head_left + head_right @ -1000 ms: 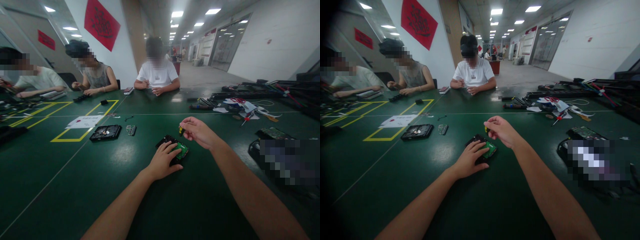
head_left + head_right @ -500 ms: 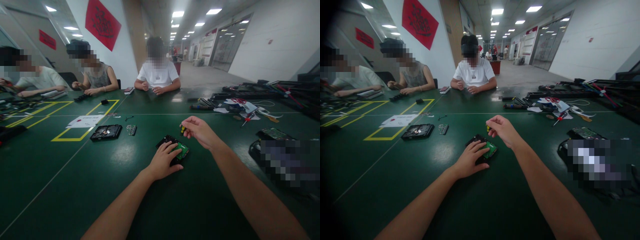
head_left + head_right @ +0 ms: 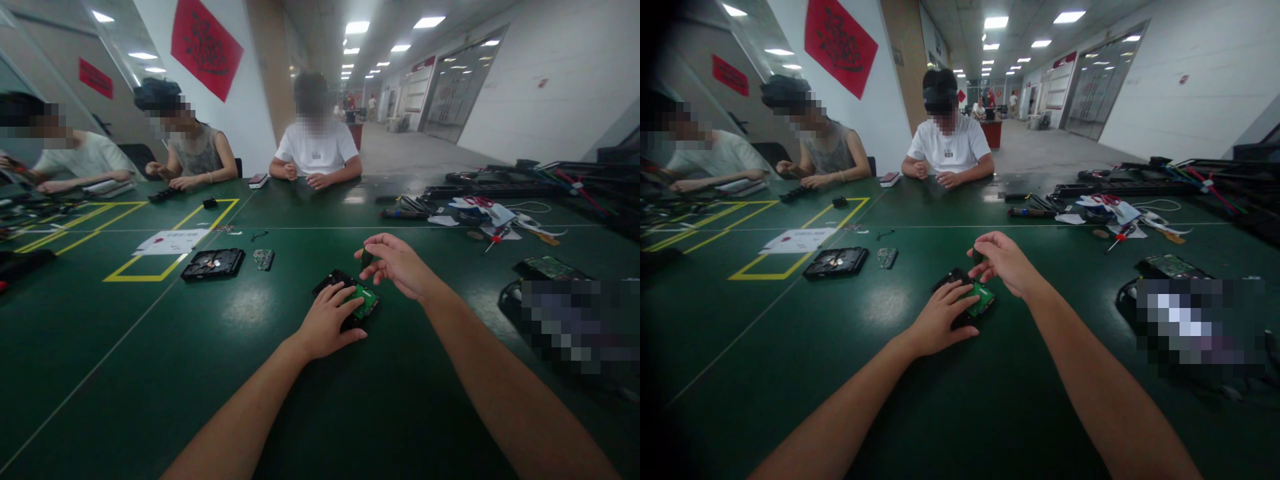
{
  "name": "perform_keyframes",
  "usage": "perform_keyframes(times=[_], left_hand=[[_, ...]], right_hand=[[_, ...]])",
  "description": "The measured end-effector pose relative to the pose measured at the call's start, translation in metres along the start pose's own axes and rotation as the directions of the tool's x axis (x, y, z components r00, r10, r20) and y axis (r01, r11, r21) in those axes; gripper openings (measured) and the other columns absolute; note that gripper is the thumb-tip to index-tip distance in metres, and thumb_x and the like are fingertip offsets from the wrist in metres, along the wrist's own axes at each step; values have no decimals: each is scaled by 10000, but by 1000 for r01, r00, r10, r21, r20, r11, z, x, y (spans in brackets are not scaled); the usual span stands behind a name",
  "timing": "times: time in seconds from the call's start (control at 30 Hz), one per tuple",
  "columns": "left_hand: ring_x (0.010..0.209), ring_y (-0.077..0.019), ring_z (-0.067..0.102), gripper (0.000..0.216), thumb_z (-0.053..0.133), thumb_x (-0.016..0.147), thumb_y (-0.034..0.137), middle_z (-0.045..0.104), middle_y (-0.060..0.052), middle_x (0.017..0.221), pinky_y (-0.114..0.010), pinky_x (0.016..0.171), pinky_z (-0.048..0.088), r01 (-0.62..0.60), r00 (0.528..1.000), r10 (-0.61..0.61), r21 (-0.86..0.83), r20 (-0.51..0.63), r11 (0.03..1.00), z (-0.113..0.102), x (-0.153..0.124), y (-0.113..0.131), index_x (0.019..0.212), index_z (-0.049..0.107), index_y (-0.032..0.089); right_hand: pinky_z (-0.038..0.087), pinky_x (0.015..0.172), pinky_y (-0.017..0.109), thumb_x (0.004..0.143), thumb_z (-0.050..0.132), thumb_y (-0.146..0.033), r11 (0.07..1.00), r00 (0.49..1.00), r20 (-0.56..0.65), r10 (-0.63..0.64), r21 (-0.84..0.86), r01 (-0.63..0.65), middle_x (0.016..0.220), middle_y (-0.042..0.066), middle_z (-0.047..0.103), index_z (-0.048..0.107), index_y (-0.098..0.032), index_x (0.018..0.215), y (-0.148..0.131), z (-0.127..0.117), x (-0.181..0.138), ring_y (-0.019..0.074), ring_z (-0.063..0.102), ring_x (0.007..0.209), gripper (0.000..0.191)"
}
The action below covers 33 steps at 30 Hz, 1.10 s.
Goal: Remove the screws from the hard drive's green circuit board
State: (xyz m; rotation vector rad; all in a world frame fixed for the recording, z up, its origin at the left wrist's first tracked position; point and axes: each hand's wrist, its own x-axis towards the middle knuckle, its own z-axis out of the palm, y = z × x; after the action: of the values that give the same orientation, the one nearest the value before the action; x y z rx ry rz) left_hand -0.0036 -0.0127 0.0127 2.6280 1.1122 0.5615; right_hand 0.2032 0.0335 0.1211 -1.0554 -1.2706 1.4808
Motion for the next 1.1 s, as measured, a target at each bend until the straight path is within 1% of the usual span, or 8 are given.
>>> perform_keyframes(times=[0.1,0.2,0.4,0.6,0.73,0.8,1.0,1.1], left_hand=[[1526,-372,309,739,678,897,652,453,-85,1602,-595,1237,248,-3,1000,3,-3,-1,1000,-1,0,1,1527,478,321],[1526,-369,310,740,671,901,655,456,-88,1599,-589,1239,251,2,1000,-2,7,1,1000,-1,-1,1,1527,480,309],[1527,-370,307,726,654,911,663,439,-89,1609,-586,1244,248,5,1000,-6,22,14,1000,-3,0,2,1517,498,293],[1535,-367,290,730,645,917,666,432,-79,1615,-588,1247,239,10,1000,-10,23,18,1000,-3,0,2,1531,479,307],[1534,-369,290,742,648,914,668,429,-81,1617,-589,1244,242,5,1000,-6,27,20,1000,-2,0,1,1537,472,305],[1531,-372,296,744,653,909,670,436,-84,1612,-591,1239,251,4,1000,-5,27,19,1000,-1,0,0,1533,478,303],[1528,-368,304,733,658,910,664,450,-82,1602,-585,1240,258,0,1000,0,24,6,1000,-1,0,1,1527,485,308],[1529,-367,305,723,653,917,656,449,-84,1602,-586,1240,257,0,1000,0,20,4,1000,-3,-1,3,1526,486,303]], right_hand=[[484,437,234,885,680,-293,1000,1000,27,-6,22,5,1046,99,747,555,-226,966,0,1,0,175,721,625,164],[515,498,251,886,657,-272,1000,999,23,-30,-5,30,1038,91,734,627,-213,964,1,1,1,163,711,643,103],[437,481,236,911,597,-296,980,994,-46,-100,-176,90,836,65,681,755,-195,937,2,-1,4,123,592,591,189],[358,407,228,905,662,-357,987,999,1,-50,-156,50,821,42,656,719,-207,978,2,4,1,109,561,534,176],[513,513,257,901,658,-301,1000,998,-55,-24,-12,23,890,47,687,612,-217,947,3,3,1,149,671,608,107],[528,534,256,917,613,-278,999,996,-80,-35,-24,33,932,65,712,613,-206,947,3,1,4,142,673,611,78],[432,455,203,956,560,-339,973,988,-90,-124,-206,103,986,77,740,694,-190,967,8,-2,9,92,589,561,200],[355,412,187,947,598,-365,956,987,-57,-149,-262,129,874,45,711,697,-192,951,10,-1,8,74,519,522,200]])
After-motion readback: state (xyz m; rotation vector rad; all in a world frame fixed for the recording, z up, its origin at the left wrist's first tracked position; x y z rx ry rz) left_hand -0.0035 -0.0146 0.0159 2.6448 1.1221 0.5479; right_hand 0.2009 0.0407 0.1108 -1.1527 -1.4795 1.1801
